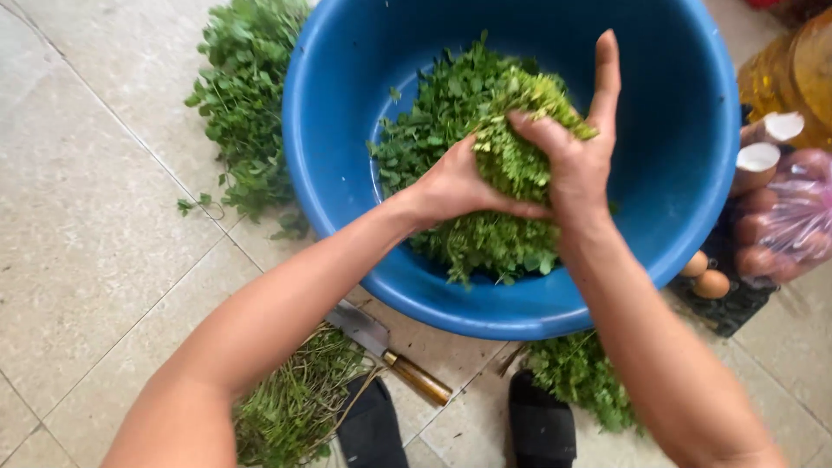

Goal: Preparing herbs by cutting off roots and placing them in a bowl.

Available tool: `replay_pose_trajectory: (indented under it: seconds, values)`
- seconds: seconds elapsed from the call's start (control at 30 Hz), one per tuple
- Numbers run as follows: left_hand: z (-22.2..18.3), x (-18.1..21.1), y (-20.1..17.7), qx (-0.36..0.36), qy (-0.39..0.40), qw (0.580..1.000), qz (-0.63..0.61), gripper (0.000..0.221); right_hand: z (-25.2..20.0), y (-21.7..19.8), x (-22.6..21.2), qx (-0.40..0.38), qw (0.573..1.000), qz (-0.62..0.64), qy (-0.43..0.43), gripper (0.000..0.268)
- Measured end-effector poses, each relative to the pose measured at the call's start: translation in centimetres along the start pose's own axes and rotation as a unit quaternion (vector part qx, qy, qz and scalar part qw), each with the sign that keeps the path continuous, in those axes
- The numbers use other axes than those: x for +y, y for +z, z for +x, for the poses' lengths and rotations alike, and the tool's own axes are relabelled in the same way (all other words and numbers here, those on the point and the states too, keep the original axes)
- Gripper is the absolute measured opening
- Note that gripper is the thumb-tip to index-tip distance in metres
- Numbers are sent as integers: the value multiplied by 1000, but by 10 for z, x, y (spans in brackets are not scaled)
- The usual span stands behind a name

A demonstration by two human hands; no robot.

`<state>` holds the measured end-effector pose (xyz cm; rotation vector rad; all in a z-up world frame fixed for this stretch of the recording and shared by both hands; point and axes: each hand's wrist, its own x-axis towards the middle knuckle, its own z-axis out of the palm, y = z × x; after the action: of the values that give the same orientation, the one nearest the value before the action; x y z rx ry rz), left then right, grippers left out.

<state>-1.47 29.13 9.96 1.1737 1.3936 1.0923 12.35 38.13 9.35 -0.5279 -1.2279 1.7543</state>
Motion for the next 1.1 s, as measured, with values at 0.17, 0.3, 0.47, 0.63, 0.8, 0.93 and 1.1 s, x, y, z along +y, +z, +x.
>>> replay_pose_trajectory:
  seconds: [0.17,0.3,0.47,0.63,0.8,0.93,1.1]
  values:
    - [16,-25,-2,-52,5,991,-121,90,3,5,-14,17,998,-32,57,104]
    - [24,-29,-1,-61,-22,981,-185,80,9,0,-10,-3,997,-68,20,89]
    - [36,-27,-2,-47,-39,955,-290,70,31,6,-19,2,991,-129,23,60]
    - [47,-22,-22,0,-150,947,-284,61,30,-7,-22,-28,992,-62,111,48]
    - [59,-27,-63,66,-195,952,-229,44,-114,-46,-12,-120,976,-179,5,15]
    - [51,-16,-78,80,-97,971,-204,49,-204,36,-9,-404,822,-368,-162,22]
    - [31,-6,-86,132,-136,978,-86,53,-276,9,108,-491,752,-439,-12,79]
